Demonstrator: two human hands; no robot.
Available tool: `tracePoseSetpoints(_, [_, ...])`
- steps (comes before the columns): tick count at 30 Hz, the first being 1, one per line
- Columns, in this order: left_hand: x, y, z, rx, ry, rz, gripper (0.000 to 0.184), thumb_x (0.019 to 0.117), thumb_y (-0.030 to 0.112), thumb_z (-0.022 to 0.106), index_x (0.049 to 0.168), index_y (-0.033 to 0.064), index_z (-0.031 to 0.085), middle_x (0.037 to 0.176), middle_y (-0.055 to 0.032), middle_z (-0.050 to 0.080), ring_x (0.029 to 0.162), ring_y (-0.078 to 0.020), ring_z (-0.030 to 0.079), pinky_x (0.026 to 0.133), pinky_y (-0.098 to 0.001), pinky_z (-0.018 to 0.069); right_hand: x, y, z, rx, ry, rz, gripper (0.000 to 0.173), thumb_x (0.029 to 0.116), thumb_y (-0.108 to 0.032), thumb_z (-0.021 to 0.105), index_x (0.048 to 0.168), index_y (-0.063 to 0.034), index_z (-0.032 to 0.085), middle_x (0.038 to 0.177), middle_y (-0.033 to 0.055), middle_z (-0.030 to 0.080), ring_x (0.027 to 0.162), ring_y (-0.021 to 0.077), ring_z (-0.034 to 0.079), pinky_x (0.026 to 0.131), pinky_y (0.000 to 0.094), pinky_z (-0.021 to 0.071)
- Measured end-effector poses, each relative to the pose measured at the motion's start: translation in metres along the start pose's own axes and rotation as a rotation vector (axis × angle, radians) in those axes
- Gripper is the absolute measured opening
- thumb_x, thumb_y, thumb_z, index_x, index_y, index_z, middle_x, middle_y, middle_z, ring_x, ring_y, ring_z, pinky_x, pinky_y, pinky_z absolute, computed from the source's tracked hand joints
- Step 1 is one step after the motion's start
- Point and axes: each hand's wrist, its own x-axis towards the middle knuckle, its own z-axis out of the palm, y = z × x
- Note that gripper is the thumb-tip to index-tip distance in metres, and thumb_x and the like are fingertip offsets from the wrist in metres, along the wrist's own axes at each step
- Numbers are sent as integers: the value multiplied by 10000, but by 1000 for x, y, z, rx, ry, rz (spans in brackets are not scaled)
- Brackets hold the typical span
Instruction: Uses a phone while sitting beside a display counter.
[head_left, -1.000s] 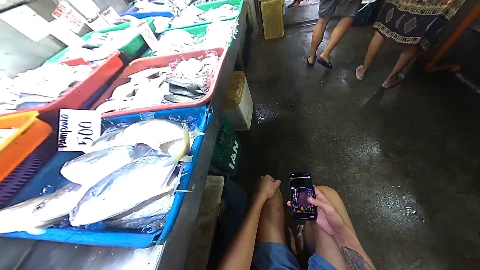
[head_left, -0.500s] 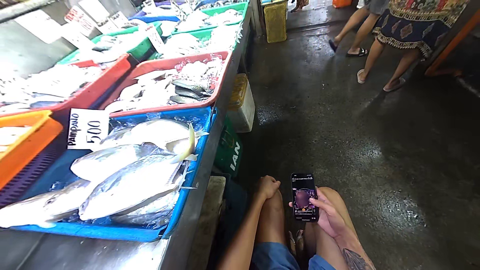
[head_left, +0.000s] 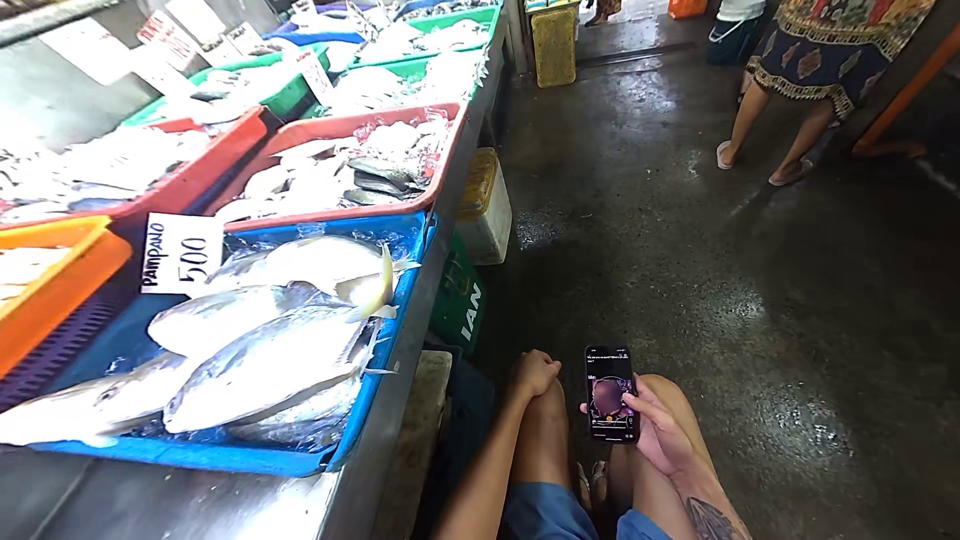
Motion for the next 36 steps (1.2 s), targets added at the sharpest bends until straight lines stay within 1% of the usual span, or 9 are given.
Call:
tracePoseSetpoints(4, [0,0,0,-2,5,-1,406,1025,422,501,1098,108,748,1102,-153,717,1105,-331,661,921,-607,497,0,0,0,-3,12,-2,604,976,-149,524,1535,-75,306,1330,264,594,1170,391,649,993,554,551])
tracePoseSetpoints(7, [0,0,0,-6,6,-3,404,1026,418,500,1100,106,746,1104,-153,715,1106,-331,660,919,-604,498,0,0,-1,4,-5,-3,594,991,-153,509,1539,-80,290,1330,266,591,1173,391,648,1001,555,546])
tracePoseSetpoints(9, [0,0,0,-7,8,1,402,1026,416,501,1098,105,745,1105,-154,714,1106,-331,659,918,-603,498,-1,-1,-1,9,-7,-3,583,991,-150,509,1531,-80,301,1320,265,598,1164,391,653,998,555,548])
tracePoseSetpoints(16, [1,-3,2,-15,18,12,398,1023,415,508,1078,102,747,1084,-153,716,1090,-329,663,911,-600,499,0,0,-3,-8,-15,-6,604,998,-177,523,1542,-73,282,1347,257,585,1189,382,642,1006,553,545])
tracePoseSetpoints(20, [-1,-3,0,-17,24,3,388,1025,411,507,1085,112,746,1093,-146,716,1094,-321,662,911,-595,499,-1,-1,-1,-3,5,10,637,981,-183,533,1550,-82,266,1348,267,581,1179,396,647,987,553,556])
tracePoseSetpoints(22, [-2,-2,0,-18,22,-2,389,1027,415,508,1095,115,746,1103,-144,716,1102,-318,661,921,-591,499,-1,0,-3,-3,-8,5,627,994,-188,528,1552,-79,264,1356,270,573,1184,399,643,990,559,553])
tracePoseSetpoints(25, [-2,-3,0,-33,31,-4,386,1021,414,516,1096,113,746,1099,-143,717,1102,-319,662,920,-590,500,-1,0,-1,-6,10,15,629,991,-188,513,1555,-87,255,1346,267,581,1176,396,647,983,551,558])
tracePoseSetpoints(32, [-4,-4,-1,-57,32,3,385,1023,401,522,1091,94,744,1082,-155,716,1079,-320,667,920,-583,503,-1,0,1,-7,-1,6,590,1004,-194,505,1539,-82,285,1326,252,599,1169,372,656,989,542,558])
tracePoseSetpoints(36, [-5,-4,-1,-52,31,-6,389,1022,411,519,1104,104,744,1100,-150,716,1098,-322,663,925,-586,502,-1,0,0,-10,-5,2,590,1009,-192,495,1548,-86,277,1340,250,592,1177,372,652,991,541,557])
